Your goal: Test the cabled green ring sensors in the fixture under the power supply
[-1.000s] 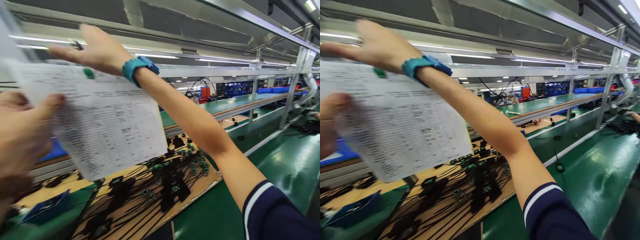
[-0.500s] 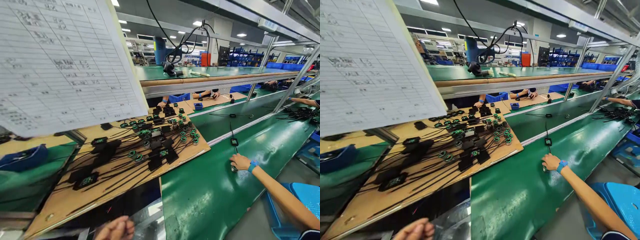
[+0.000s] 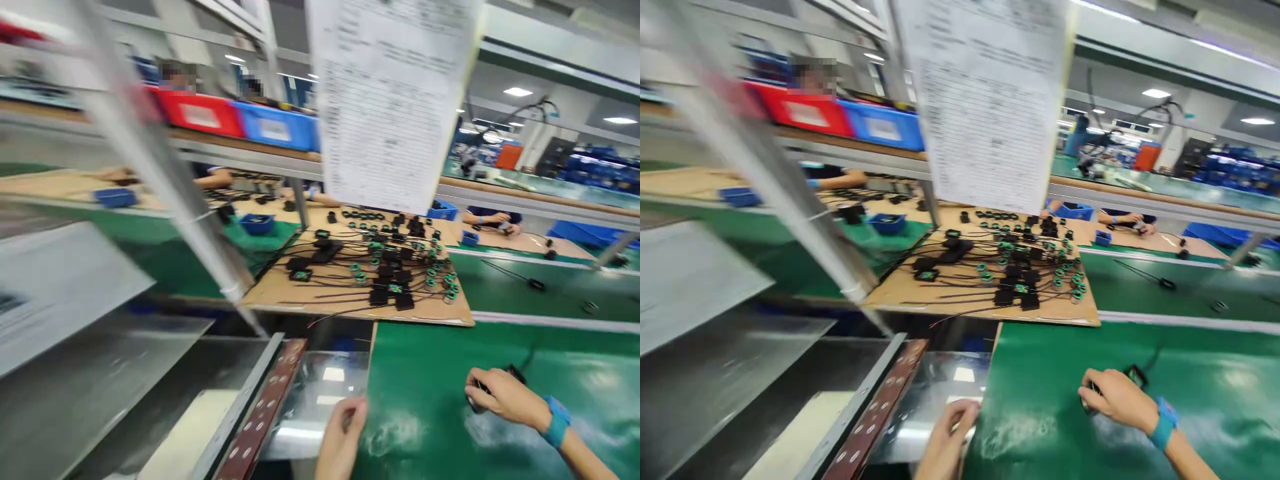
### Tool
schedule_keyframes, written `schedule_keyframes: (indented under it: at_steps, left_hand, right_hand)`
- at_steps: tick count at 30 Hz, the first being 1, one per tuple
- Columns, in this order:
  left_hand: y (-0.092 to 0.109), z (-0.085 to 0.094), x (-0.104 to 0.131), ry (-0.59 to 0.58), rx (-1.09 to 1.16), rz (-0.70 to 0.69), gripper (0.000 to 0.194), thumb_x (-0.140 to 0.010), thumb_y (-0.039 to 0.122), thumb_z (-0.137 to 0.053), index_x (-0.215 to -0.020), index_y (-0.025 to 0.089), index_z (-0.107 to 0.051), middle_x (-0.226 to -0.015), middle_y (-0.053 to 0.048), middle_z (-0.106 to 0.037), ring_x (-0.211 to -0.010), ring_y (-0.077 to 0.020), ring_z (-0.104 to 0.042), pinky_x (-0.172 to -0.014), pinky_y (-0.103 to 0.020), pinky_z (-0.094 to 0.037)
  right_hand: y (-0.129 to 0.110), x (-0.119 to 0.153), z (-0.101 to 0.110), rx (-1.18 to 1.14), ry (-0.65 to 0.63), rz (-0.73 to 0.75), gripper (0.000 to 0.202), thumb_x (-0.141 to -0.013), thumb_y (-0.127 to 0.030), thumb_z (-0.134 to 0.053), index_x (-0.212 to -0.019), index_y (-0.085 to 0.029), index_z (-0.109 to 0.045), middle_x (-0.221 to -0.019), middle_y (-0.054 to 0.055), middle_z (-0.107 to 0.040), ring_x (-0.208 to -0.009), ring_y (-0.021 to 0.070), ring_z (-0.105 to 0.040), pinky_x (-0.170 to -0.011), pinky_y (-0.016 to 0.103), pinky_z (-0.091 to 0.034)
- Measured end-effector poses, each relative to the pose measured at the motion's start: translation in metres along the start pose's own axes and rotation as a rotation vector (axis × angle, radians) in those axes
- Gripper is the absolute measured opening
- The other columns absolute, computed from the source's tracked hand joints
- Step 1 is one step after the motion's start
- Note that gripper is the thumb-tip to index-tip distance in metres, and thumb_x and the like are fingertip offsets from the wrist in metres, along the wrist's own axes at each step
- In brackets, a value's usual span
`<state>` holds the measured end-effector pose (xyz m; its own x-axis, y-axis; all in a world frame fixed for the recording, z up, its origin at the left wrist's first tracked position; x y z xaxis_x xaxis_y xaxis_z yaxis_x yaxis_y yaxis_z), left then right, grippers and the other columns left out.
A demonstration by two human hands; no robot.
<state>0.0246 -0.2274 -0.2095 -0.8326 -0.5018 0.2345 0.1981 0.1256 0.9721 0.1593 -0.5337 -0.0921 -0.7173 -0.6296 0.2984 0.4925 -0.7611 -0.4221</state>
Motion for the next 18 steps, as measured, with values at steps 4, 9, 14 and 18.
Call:
schedule_keyframes:
  at_steps: [4, 9, 14, 18]
  left_hand:
    - [0.007, -0.049, 0.019, -0.246, 0.176, 0.009, 0.08, -0.08, 0.085, -0.048, -0.121, 0.02, -0.069, -0.137, -0.012, -0.065, -0.135, -0.0341, -0.049, -0.12, -0.049, -0.028]
    - [-0.011, -0.034, 0.048, -0.466, 0.722, 0.041, 0.097, -0.081, 0.091, -0.026, -0.103, 0.01, -0.075, -0.086, -0.019, -0.077, -0.089, -0.0337, -0.073, -0.095, -0.052, -0.05]
    - [-0.048, 0.062, 0.105, -0.213, 1.176, 0.019, 0.106, -0.067, 0.099, -0.04, -0.127, 0.016, -0.065, -0.107, -0.022, -0.076, -0.081, -0.0325, -0.076, -0.066, -0.035, -0.05]
    - [-0.078, 0.116, 0.175, 0.326, 1.051, 0.096, 0.082, -0.056, 0.089, -0.07, -0.104, 0.023, -0.077, -0.083, -0.012, -0.076, -0.058, -0.0187, -0.068, -0.059, -0.03, -0.049]
  right_hand:
    - [-0.141, -0.029, 0.018, -0.357, -0.051, 0.331, 0.047, -0.103, -0.058, -0.039, -0.091, -0.019, -0.062, -0.069, -0.001, -0.063, -0.059, 0.0123, -0.053, -0.057, 0.024, -0.037]
    - [-0.298, -0.108, -0.013, -0.415, 0.007, 0.638, 0.047, -0.101, -0.061, -0.04, -0.09, -0.019, -0.058, -0.069, -0.002, -0.058, -0.058, 0.0127, -0.052, -0.059, 0.025, -0.038]
    - [-0.431, -0.186, -0.139, 0.023, 0.013, 0.821, 0.039, -0.096, -0.049, -0.06, -0.117, -0.016, -0.057, -0.093, 0.007, -0.07, -0.088, 0.0223, -0.065, -0.077, 0.029, -0.042]
    - [-0.48, -0.2, -0.237, 0.17, -0.167, 0.928, 0.035, -0.087, -0.032, -0.073, -0.117, -0.017, -0.065, -0.111, 0.01, -0.071, -0.103, 0.0231, -0.065, -0.085, 0.028, -0.044]
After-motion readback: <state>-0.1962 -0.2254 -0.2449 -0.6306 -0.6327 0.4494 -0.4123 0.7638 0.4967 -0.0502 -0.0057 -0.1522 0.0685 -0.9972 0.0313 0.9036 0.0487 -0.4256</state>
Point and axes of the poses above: each hand's wrist, its own x-axis away from the middle knuckle, its own z-axis out of the back of the hand, y = z × x, the point moved 4 cm from there along -x, towards the middle knuckle
